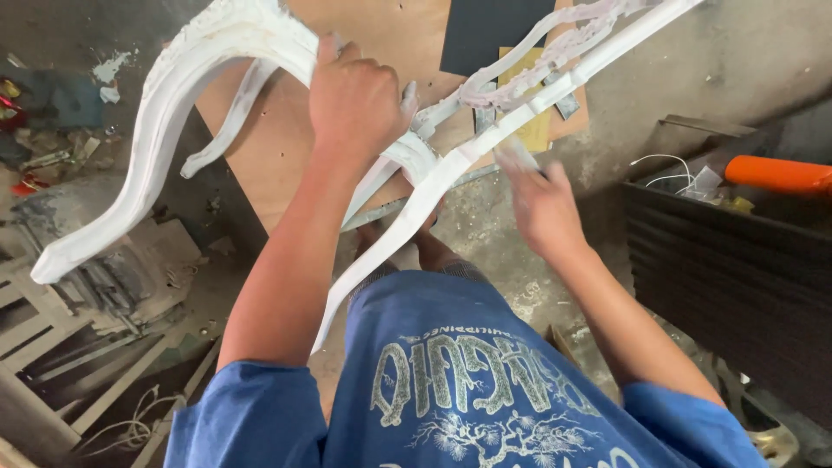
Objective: Sanding a white-painted furniture frame with sandpaper to smooth the surface.
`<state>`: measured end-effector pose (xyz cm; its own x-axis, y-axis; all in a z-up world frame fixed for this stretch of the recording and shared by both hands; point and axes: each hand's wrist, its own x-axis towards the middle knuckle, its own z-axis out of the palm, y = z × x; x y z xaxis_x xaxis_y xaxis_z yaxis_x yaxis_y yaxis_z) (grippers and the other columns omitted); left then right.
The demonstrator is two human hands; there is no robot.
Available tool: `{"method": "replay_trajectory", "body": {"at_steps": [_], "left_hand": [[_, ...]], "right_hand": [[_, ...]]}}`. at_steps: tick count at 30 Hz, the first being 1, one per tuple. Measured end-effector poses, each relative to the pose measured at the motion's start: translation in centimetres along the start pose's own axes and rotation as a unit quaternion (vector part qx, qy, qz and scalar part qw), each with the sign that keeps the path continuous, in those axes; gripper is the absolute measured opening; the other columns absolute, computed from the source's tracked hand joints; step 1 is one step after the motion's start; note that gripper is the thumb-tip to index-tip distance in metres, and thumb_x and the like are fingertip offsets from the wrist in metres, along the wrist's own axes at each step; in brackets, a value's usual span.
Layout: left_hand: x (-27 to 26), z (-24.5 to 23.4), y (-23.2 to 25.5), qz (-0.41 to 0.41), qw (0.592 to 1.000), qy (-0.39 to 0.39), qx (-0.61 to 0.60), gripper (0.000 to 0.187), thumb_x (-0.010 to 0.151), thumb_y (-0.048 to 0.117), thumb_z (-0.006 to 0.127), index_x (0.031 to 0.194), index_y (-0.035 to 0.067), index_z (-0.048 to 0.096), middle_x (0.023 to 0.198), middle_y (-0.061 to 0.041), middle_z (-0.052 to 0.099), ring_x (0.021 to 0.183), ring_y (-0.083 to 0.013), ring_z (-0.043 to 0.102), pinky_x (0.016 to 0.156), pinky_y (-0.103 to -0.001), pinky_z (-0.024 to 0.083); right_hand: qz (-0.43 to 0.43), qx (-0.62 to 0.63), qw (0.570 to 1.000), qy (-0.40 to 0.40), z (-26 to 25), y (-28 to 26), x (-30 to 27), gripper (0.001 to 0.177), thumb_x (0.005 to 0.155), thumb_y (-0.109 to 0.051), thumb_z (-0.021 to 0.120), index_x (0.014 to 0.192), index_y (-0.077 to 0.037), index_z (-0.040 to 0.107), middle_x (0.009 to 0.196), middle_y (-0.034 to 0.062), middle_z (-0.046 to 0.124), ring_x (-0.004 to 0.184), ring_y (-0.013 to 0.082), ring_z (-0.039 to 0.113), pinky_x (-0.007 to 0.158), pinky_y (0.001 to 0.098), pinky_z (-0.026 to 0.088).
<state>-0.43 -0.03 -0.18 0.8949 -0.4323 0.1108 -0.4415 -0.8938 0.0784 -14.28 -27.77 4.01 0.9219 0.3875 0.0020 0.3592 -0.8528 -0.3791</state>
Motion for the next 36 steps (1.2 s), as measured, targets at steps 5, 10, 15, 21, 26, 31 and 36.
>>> {"method": "replay_trajectory", "body": {"at_steps": [5,10,15,21,26,31,36], "left_hand": [[-0.1,-0.1,0.0,0.006,1.0,0.007,0.006,0.055,0.097,0.046,0.066,0.051,0.018,0.056,0.049,0.003,0.05,0.067,-0.0204,0.051,0.097,-0.039,0.034],[-0.2,-0.1,0.2,0.006,1.0,-0.02,0.01,0.058,0.1,0.05,0.067,0.053,0.018,0.058,0.051,0.004,0.051,0.072,-0.021,0.055,0.104,-0.041,0.033],[-0.3,0.1,0.2,0.003,1.0,-0.005,0.001,0.056,0.099,0.048,0.067,0.053,0.017,0.06,0.051,0.003,0.052,0.073,-0.0217,0.055,0.104,-0.041,0.032],[-0.3,-0.4,0.1,0.003,1.0,-0.016,0.005,0.056,0.101,0.048,0.065,0.054,0.017,0.062,0.051,0.003,0.054,0.072,-0.0216,0.056,0.102,-0.042,0.033],[-0.2,-1.3,0.2,0.005,1.0,-0.026,0.003,0.059,0.104,0.049,0.063,0.054,0.017,0.061,0.053,0.003,0.056,0.073,-0.0218,0.057,0.102,-0.043,0.033],[0.0,-0.7,0.3,-0.008,1.0,-0.025,-0.011,0.061,0.103,0.05,0.062,0.052,0.017,0.061,0.051,0.004,0.054,0.073,-0.0223,0.057,0.103,-0.042,0.032],[-0.2,0.3,0.4,-0.015,0.999,-0.014,-0.035,0.056,0.099,0.049,0.061,0.056,0.015,0.069,0.052,-0.001,0.056,0.07,-0.0245,0.053,0.103,-0.043,0.031]], "right_hand": [[0.004,0.073,0.997,0.017,-1.3,0.1,-0.1,0.041,0.101,0.012,0.051,0.14,0.002,0.062,0.145,0.0246,0.063,0.121,0.0394,0.067,0.087,0.0399,0.041],[0.0,0.009,1.0,0.012,1.2,0.4,2.3,0.034,0.106,-0.002,0.054,0.139,0.0,0.065,0.141,0.0174,0.066,0.082,0.0301,0.057,0.065,0.0385,0.045],[-0.031,-0.01,0.999,0.039,1.8,0.9,2.4,0.034,0.109,0.0,0.053,0.141,0.0,0.064,0.143,0.0169,0.067,0.071,0.0211,0.03,0.063,0.0345,0.037],[-0.021,0.053,0.998,0.002,1.5,1.5,1.3,0.037,0.11,-0.002,0.055,0.147,-0.004,0.058,0.154,0.0173,0.056,0.078,0.0278,0.04,0.074,0.0377,0.045],[0.021,0.092,0.994,-0.057,0.9,1.5,2.0,0.042,0.107,0.0,0.052,0.149,-0.004,0.055,0.156,0.018,0.052,0.078,0.0233,0.026,0.066,0.0374,0.04],[-0.014,0.084,0.995,-0.057,-1.3,1.5,-2.2,0.04,0.109,0.0,0.044,0.147,0.0,0.055,0.113,0.0185,0.062,0.076,0.0257,0.045,0.076,0.0371,0.032],[-0.023,0.072,0.996,-0.041,1.6,2.1,2.8,0.04,0.111,-0.007,0.048,0.151,-0.002,0.054,0.159,0.0174,0.05,0.068,0.0268,0.035,0.078,0.0397,0.039]]}}
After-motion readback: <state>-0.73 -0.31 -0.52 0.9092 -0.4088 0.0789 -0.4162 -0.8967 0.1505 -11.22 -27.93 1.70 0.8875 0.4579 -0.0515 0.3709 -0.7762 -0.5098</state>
